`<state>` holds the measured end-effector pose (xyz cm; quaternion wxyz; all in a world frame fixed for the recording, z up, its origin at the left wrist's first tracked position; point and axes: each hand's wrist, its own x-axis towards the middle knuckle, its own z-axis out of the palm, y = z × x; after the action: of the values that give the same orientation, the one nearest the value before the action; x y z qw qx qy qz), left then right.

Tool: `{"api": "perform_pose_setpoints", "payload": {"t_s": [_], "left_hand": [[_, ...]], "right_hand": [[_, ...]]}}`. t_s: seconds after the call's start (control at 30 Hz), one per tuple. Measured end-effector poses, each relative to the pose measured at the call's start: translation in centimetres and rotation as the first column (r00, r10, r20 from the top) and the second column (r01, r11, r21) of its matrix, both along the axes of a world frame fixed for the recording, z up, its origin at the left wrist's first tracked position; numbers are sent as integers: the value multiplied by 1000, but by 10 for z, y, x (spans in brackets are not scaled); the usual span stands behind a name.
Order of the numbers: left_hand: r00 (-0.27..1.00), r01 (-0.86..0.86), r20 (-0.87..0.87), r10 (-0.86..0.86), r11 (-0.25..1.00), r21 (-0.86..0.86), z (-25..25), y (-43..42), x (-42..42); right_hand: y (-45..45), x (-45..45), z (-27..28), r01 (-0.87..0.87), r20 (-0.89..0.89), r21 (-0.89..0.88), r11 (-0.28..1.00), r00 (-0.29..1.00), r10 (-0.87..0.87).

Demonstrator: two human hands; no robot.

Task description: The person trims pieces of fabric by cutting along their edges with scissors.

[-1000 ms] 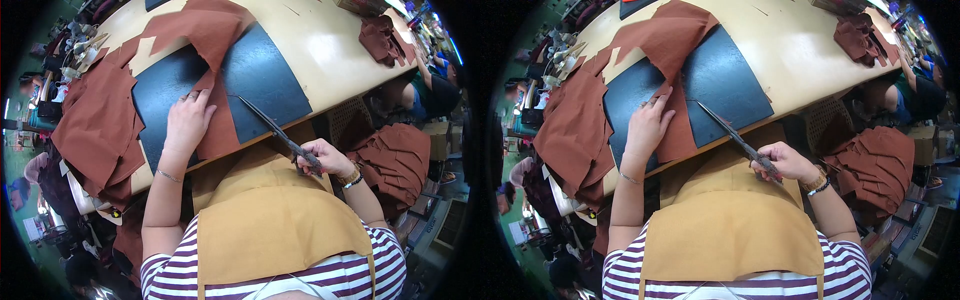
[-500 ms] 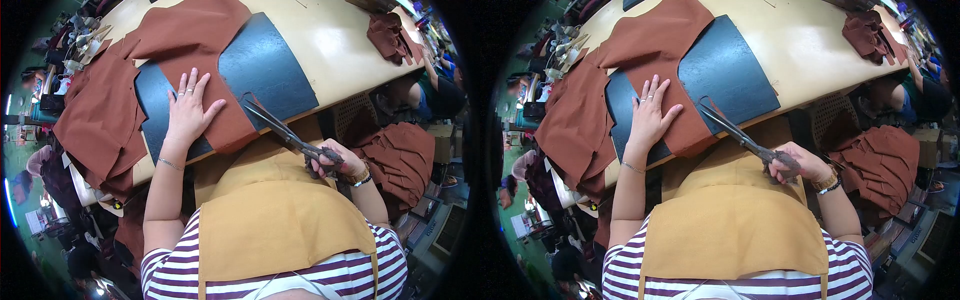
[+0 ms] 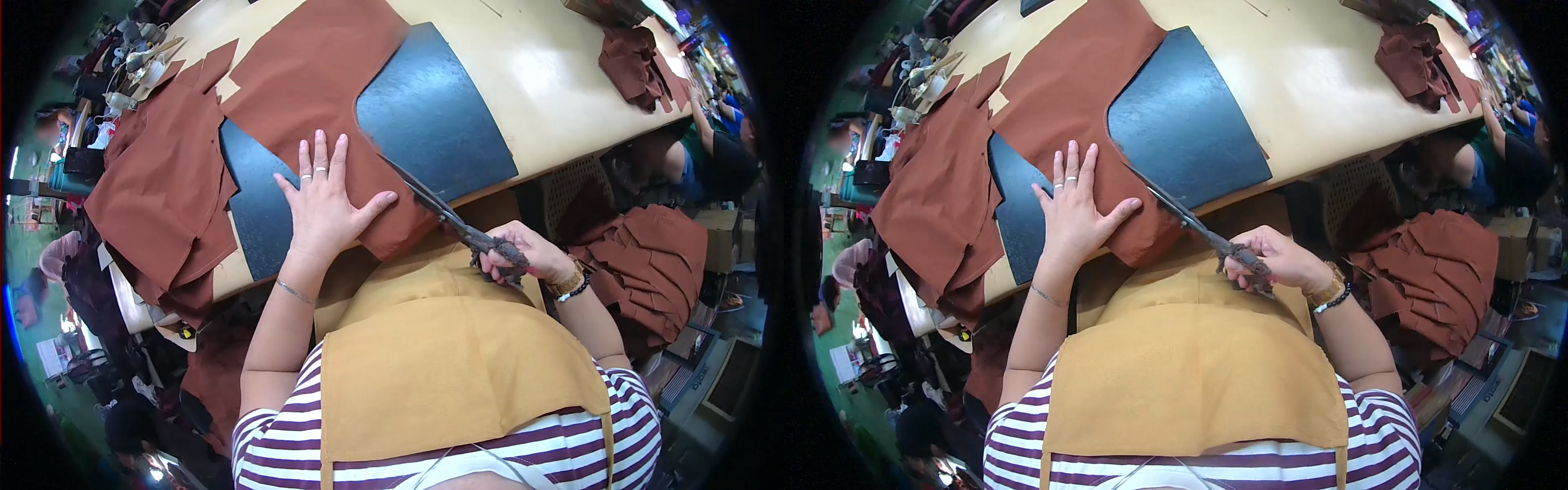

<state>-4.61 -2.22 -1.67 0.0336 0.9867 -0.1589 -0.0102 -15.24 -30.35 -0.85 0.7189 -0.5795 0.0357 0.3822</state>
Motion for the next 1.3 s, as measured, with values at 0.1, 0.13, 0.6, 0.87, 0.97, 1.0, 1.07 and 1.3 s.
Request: {"api": "perform_pose_setpoints", "payload": {"t_s": [0.1,0.13,0.6,0.87,0.97,1.0,1.07,1.3], "left_hand": [[1000,-11,11,12,1000,-27,-2,0,-2],[1000,-16,13,17,999,-40,-2,0,-3],[1000,-26,-10,26,999,-35,1,-5,-11],[998,24,64,-21,999,-44,7,2,-7],[984,107,151,-90,989,-102,9,20,16],[981,122,163,-107,989,-87,9,25,23],[990,86,109,-85,996,0,6,29,27],[997,50,64,-49,999,-7,1,21,12]], "right_hand": [[5,3,-1,-19,19,-55,998,1000,20],[5,1,-3,-13,38,-34,999,999,14],[16,9,4,11,56,-112,994,998,-5],[12,7,11,0,19,-122,993,1000,2],[10,8,11,-5,-2,-115,993,1000,5],[11,9,10,-13,8,-106,994,1000,14],[13,14,9,-28,29,-85,996,999,30],[19,21,-1,15,15,-23,1000,1000,-15]]}}
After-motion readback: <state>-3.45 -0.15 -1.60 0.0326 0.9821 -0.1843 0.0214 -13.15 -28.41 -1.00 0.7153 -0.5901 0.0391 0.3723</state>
